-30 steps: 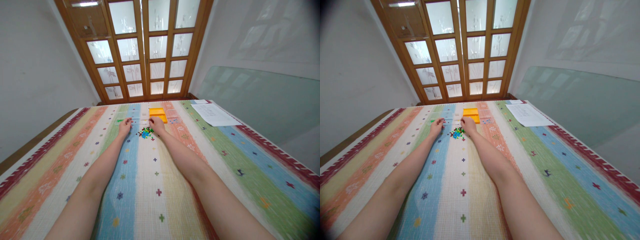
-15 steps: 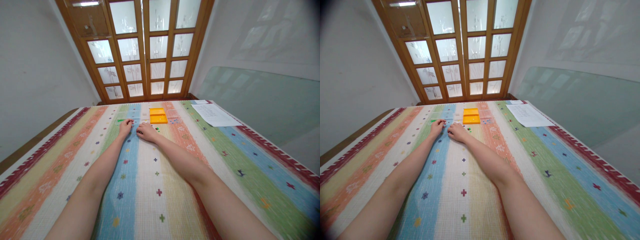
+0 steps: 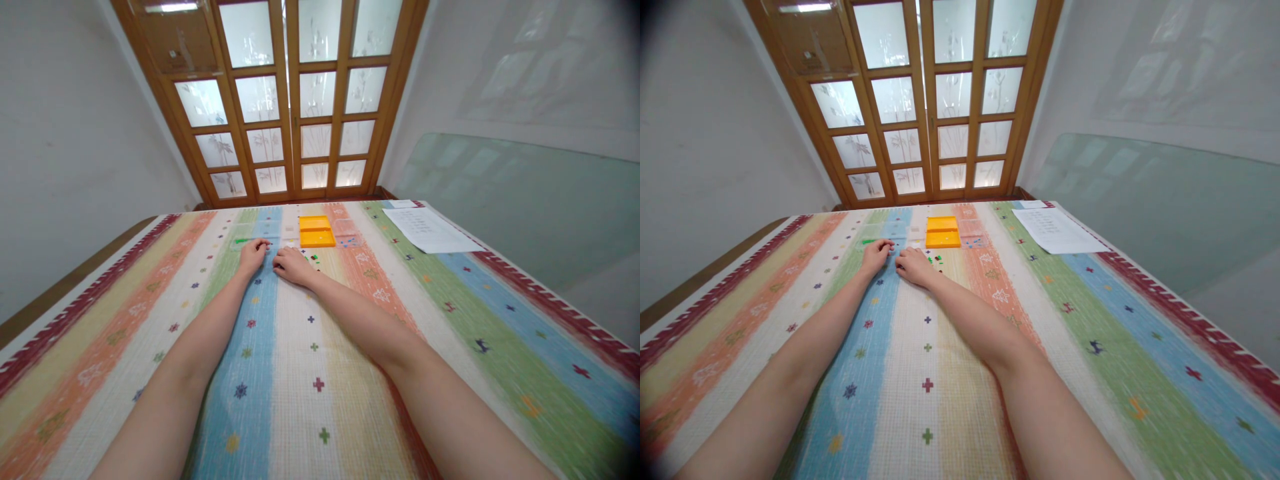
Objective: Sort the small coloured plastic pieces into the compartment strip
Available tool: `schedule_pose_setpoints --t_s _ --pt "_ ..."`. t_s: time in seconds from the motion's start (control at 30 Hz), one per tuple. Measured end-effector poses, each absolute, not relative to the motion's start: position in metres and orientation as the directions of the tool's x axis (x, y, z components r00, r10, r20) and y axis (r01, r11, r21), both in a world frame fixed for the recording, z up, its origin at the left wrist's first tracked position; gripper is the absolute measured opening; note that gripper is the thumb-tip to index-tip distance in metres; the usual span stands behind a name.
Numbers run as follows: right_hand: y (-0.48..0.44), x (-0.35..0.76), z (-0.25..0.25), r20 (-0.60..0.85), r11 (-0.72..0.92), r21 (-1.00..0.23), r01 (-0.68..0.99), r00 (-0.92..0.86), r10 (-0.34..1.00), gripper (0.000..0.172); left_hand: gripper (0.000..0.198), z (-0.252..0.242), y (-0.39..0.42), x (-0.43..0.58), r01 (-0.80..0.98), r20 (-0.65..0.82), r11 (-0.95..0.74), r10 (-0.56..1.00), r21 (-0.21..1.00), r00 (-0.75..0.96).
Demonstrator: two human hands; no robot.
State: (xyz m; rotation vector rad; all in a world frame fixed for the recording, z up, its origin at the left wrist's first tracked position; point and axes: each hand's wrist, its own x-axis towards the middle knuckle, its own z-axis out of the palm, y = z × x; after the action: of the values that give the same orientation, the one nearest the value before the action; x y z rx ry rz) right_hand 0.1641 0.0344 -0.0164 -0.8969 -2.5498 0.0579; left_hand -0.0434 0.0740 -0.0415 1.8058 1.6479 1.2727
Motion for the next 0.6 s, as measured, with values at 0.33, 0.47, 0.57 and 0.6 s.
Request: schedule_pose_setpoints --t_s 0.33,0.47,0.57,0.6 --pt "0.051 0.177 -0.014 0.494 0.703 -0.341 0.624 -0.517 0.699 0.01 0.031 -0.038 0.069 -0.04 0.616 0.378 -0.266 0.924 0.741 -0.056" --pt "0.057 0.181 -0.017 0.516 0.653 -0.392 0.649 -0.432 0.739 0.01 0.031 -0.037 0.068 -0.04 0.634 0.377 -0.245 0.923 0.733 -0.08" --pt "0.057 0.182 -0.015 0.508 0.646 -0.395 0.652 -0.431 0.746 0.011 0.031 -0.036 0.068 -0.041 0.642 0.37 -0.22 0.923 0.735 -0.108" --pt "0.057 0.182 -0.014 0.504 0.646 -0.394 0.653 -0.434 0.747 0.012 0.031 -0.036 0.068 -0.041 0.646 0.367 -0.211 0.923 0.734 -0.116"
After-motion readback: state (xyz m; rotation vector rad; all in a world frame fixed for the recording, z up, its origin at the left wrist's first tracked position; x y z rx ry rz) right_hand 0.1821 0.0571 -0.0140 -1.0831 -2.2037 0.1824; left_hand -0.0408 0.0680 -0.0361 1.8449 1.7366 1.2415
